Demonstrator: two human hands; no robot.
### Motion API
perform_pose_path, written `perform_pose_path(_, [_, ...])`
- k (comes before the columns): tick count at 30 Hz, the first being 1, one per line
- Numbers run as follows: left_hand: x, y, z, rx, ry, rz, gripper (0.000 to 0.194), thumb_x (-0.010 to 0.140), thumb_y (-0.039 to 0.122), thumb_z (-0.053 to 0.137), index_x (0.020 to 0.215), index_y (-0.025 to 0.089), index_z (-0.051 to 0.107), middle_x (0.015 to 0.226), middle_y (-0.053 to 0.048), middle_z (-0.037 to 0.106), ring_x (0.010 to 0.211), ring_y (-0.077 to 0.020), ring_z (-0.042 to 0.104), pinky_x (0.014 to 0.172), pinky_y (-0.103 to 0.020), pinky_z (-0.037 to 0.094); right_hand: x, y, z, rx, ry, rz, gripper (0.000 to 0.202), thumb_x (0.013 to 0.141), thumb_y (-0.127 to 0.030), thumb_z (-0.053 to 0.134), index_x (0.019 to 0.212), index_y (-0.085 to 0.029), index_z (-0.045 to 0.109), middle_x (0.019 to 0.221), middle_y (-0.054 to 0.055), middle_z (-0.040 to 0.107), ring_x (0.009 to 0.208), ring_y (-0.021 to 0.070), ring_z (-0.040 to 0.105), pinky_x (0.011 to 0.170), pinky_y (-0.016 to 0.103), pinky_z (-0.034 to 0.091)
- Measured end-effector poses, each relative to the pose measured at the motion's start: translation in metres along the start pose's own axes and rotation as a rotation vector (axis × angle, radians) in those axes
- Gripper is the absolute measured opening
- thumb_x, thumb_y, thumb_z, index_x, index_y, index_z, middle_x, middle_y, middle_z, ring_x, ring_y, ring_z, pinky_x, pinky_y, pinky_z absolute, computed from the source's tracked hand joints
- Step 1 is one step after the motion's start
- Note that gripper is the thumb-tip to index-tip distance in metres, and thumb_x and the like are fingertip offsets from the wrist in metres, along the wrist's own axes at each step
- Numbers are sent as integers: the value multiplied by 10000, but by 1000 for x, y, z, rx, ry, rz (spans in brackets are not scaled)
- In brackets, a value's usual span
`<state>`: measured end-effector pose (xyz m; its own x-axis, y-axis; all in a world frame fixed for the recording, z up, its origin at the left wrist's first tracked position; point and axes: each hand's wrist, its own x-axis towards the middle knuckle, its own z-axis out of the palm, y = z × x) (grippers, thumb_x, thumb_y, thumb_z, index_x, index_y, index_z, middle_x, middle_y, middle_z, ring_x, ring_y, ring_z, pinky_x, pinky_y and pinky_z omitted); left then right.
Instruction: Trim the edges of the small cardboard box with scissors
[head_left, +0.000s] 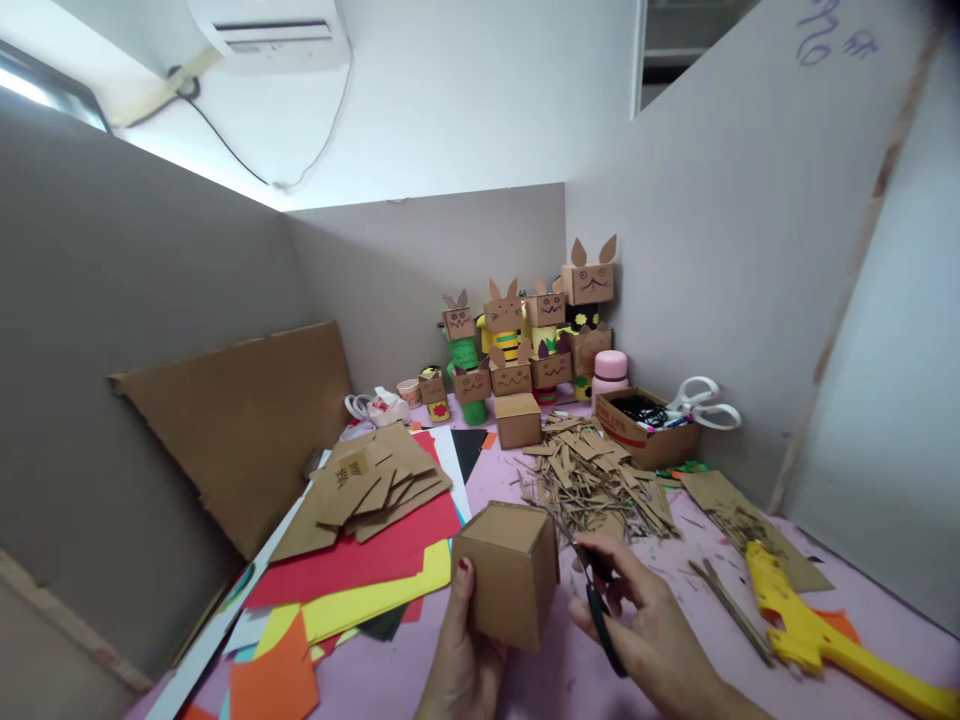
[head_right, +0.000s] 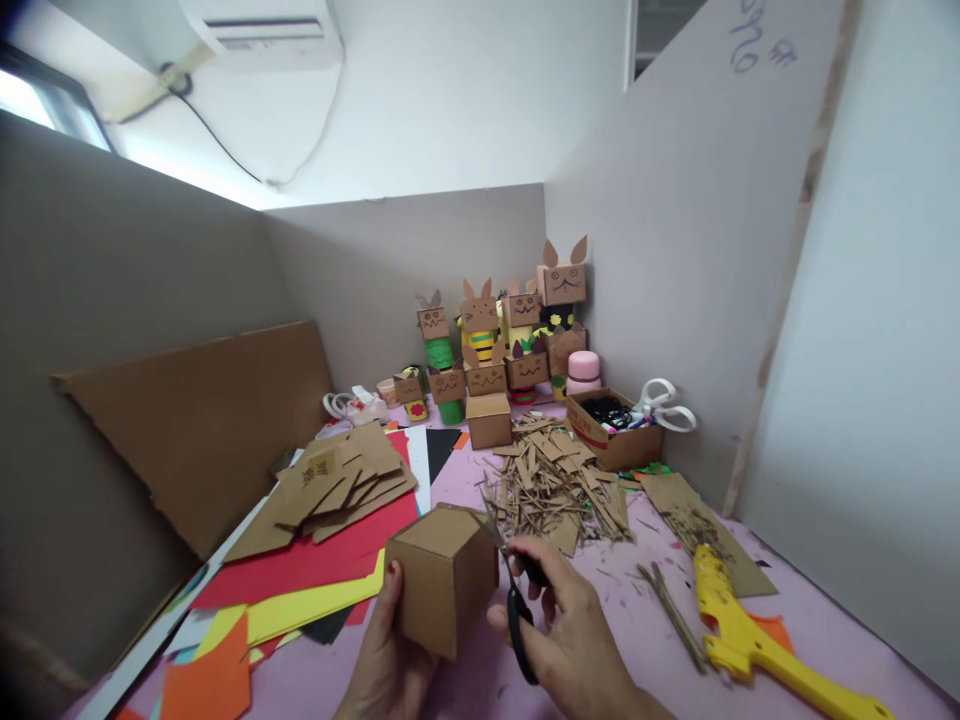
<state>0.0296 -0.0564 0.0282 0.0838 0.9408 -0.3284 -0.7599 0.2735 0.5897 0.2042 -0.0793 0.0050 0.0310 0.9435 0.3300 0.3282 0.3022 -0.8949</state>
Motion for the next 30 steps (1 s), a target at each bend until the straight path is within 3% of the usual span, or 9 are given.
perform_pose_path(2, [5, 4, -4, 29, 11, 25, 531, 876, 328, 569, 1365, 169, 439, 983, -89, 771, 825, -202, 723, 853, -343, 546, 2, -7, -5, -86, -26, -54, 450, 704, -341, 692, 1126, -255, 564, 956, 27, 641, 762, 194, 563, 692, 300, 468])
perform_pose_path(5, [13, 11, -12, 129, -84, 89, 605, 810, 348, 654, 1352, 165, 458, 1101, -113, 732, 979, -238, 685, 873, -337, 529, 3, -20, -12, -223, -140, -85, 476, 653, -245, 695, 1120, -240, 604, 962, 34, 654, 797, 210, 564, 726, 331, 459])
perform_pose_path(10, [20, 24, -18, 283, -248, 209, 829, 721, 285, 744, 1435, 246, 325, 1256, -131, 647, 1159, -297, 589, 945, -391, 474, 6, -25, -16, -347, -237, -113, 451, 694, -235, 665, 1140, -189, 608, 1044, 94, 655, 938, 260, 596, 809, 409, 464])
perform_pose_path(13, [19, 28, -16, 326, -284, 239, 888, 702, 271, 755, 1453, 271, 280, 1299, -137, 615, 1151, -308, 591, 934, -400, 477, 7, -25, -18, -386, -241, -124, 439, 715, -259, 663, 1144, -183, 611, 1065, 115, 653, 966, 278, 604, 840, 448, 460])
perform_pose_path(21, [14, 30, -12, 305, -305, 273, 936, 668, 274, 775, 1456, 275, 270, 1290, -157, 623, 1057, -313, 650, 880, -393, 524, 4, -29, -26, -385, -284, -198, 437, 716, -240, 666, 1147, -188, 614, 1027, 104, 648, 941, 264, 605, 808, 415, 469])
perform_pose_path(30, [12, 34, -11, 335, -359, 232, 979, 619, 300, 813, 1449, 277, 294, 1253, -158, 653, 1010, -331, 674, 859, -420, 537, 4, -31, -26, -389, -329, -212, 466, 716, -259, 668, 1177, -200, 640, 986, 113, 640, 907, 268, 609, 778, 401, 476])
